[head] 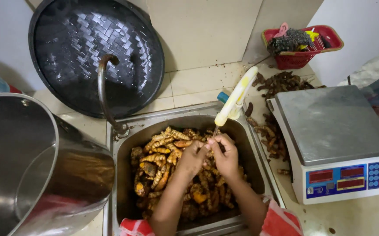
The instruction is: Washing turmeric roots in a sink under running water using hands and a scrubbing pad
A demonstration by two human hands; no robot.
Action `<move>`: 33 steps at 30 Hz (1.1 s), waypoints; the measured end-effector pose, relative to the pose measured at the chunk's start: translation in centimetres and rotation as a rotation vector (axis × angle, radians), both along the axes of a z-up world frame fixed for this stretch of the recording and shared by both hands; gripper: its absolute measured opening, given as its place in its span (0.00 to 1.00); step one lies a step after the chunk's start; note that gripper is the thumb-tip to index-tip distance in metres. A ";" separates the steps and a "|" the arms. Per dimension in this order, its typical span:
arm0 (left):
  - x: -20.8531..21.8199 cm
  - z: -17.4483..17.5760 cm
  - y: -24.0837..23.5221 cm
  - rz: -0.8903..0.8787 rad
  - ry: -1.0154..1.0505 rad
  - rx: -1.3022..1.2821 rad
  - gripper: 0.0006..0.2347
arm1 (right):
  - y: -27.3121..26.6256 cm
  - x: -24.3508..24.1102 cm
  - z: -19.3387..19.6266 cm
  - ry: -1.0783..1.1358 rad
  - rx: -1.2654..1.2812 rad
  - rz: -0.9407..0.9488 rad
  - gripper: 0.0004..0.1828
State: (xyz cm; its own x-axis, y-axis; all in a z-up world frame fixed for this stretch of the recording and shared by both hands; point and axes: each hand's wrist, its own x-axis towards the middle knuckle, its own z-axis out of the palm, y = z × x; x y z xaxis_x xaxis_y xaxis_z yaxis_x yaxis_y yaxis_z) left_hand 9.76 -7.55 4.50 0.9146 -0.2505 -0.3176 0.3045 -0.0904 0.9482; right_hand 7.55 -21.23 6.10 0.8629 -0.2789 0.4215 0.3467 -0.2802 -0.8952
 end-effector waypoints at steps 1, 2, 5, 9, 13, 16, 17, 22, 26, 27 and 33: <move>0.1 0.5 0.3 -0.001 0.002 0.001 0.11 | 0.4 -0.1 0.1 0.002 0.001 -0.001 0.09; 0.1 0.9 0.6 -0.084 -0.085 0.204 0.13 | 0.7 -0.2 0.2 0.033 0.042 -0.008 0.11; 0.7 0.6 -0.2 -0.113 -0.156 0.262 0.15 | 1.2 0.2 0.5 0.037 0.068 -0.007 0.11; -2.2 8.7 0.3 -0.023 0.303 -0.394 0.19 | 1.1 0.0 2.6 -0.022 0.041 0.085 0.13; -0.9 -0.3 -0.7 -0.027 0.352 -0.539 0.20 | 0.8 0.1 2.4 -0.043 0.048 0.097 0.11; -1.0 -2.2 -0.7 0.087 0.140 -0.347 0.11 | 0.5 0.4 1.9 0.069 0.130 0.105 0.08; -0.9 -1.2 -0.3 0.009 -0.187 0.064 0.12 | 0.3 0.7 1.5 0.287 0.216 0.028 0.08; -1.2 -1.5 -0.4 -0.035 -0.808 0.685 0.11 | -0.9 1.8 -3.6 0.629 0.420 -0.080 0.11; -0.5 -1.2 -0.9 -0.093 -0.893 0.810 0.09 | 0.5 0.5 -0.5 0.698 0.407 -0.092 0.10; -0.4 -1.5 -1.0 -0.112 -0.896 0.836 0.09 | 0.9 0.0 0.8 0.732 0.388 -0.100 0.12; 1.5 -3.5 -0.1 -0.295 -0.694 0.773 0.16 | 0.8 0.0 -0.4 0.725 0.426 -0.051 0.15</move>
